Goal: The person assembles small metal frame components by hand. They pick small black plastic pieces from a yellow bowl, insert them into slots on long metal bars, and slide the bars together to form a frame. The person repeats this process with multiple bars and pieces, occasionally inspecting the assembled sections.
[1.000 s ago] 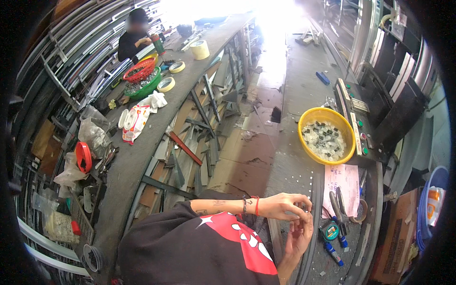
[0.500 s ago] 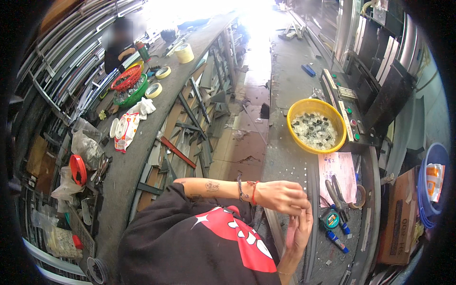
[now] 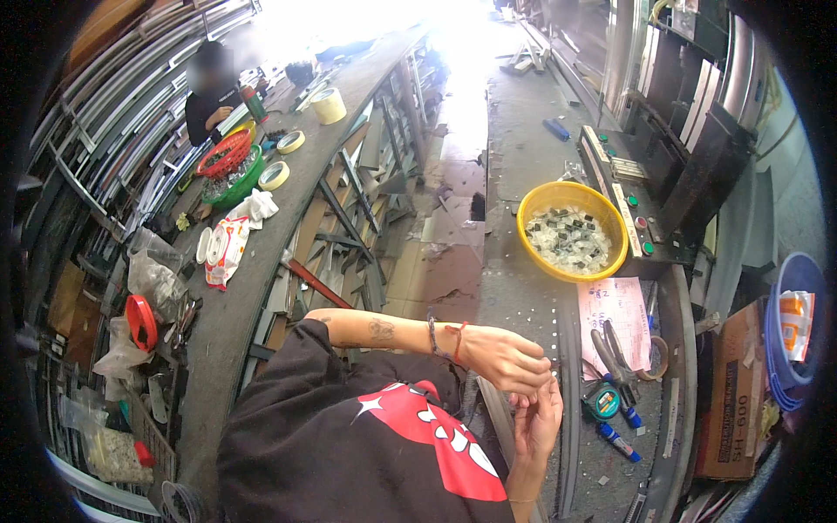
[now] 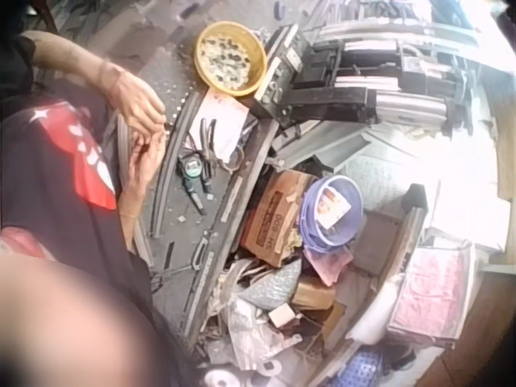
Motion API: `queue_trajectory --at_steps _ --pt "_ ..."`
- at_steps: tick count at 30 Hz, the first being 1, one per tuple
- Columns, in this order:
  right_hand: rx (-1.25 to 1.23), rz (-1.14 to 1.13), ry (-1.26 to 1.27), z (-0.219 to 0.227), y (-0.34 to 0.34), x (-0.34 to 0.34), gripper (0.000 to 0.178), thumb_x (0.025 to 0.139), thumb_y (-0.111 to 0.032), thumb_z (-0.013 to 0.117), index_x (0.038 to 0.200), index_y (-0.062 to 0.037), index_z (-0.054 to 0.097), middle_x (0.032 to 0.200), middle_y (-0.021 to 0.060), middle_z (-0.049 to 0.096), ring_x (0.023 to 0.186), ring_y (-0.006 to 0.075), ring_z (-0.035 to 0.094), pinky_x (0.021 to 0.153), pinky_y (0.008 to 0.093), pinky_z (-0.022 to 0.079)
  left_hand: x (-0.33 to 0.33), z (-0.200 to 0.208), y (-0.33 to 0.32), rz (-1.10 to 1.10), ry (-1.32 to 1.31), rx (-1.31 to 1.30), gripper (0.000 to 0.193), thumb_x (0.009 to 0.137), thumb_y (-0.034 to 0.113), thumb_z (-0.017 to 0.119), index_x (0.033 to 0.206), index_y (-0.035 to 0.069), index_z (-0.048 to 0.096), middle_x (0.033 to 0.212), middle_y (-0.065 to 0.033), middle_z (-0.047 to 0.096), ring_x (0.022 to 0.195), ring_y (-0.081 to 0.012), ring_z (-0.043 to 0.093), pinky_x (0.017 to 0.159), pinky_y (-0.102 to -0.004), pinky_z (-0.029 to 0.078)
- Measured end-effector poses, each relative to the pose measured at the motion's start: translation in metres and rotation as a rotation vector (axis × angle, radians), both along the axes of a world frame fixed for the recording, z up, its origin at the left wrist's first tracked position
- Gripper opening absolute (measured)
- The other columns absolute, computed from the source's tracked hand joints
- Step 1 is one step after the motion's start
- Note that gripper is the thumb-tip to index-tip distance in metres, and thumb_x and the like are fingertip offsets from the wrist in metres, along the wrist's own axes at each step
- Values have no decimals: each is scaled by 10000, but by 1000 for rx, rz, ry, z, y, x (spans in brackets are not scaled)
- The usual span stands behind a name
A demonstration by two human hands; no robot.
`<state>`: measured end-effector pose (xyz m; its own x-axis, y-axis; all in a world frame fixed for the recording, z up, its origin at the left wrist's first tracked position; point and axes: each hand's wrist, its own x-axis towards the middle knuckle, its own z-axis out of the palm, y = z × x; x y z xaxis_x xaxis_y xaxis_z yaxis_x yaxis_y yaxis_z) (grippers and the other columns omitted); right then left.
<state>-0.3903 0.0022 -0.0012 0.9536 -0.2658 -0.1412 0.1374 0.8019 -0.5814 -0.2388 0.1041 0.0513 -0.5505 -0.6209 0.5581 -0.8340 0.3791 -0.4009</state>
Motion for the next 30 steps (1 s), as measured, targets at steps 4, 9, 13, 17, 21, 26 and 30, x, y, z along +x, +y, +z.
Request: queue_trajectory --at_steps 4,9,13,17,21,26,30 --pt "-185 -127 57 6 13 2 146 965 -170 503 1030 -40 492 759 -1 519 631 57 494 616 226 476 -6 -7 8 -8 422 153 132 769 186 635 743 79 563 781 -27 529 790 -167 567 650 -294 465" --pt "-376 -332 97 12 28 -1 147 977 -175 486 1004 -30 476 872 -3 521 769 51 509 668 197 428 -35 -22 3 179 1044 111 181 782 204 622 742 48 539 750 -82 514 673 -262 555 586 -346 463" --pt "-777 -565 199 12 27 -2 161 980 -180 482 981 -19 483 875 18 504 800 82 495 693 221 412 -48 -33 -10 277 1471 243 190 790 199 618 786 11 587 669 -74 556 585 -186 558 558 -331 451" --pt "-1229 -669 240 11 16 -1 158 955 -141 514 939 16 523 862 55 532 800 141 530 694 276 434 -44 -42 -21 72 1957 442 241 870 224 578 825 -6 634 655 0 588 577 -53 495 517 -241 415" --pt "-1481 -618 210 12 9 2 108 939 -82 527 946 26 536 845 59 557 767 123 554 678 255 454 -39 -50 -17 49 2209 575 301 931 294 532 829 31 638 681 13 592 556 -36 503 509 -210 418" --pt "-1321 -522 221 16 6 0 92 928 -63 538 949 26 546 850 61 575 771 126 564 680 258 463 -43 -49 -12 16 2116 458 300 936 287 548 865 4 619 716 -13 603 581 -67 544 522 -231 458" --pt "-1067 -472 158 22 5 1 88 922 -54 545 929 33 557 860 53 584 768 124 567 683 257 477 -46 -39 -9 161 1812 257 239 905 211 580 854 -22 592 773 -79 616 611 -154 595 554 -259 484"
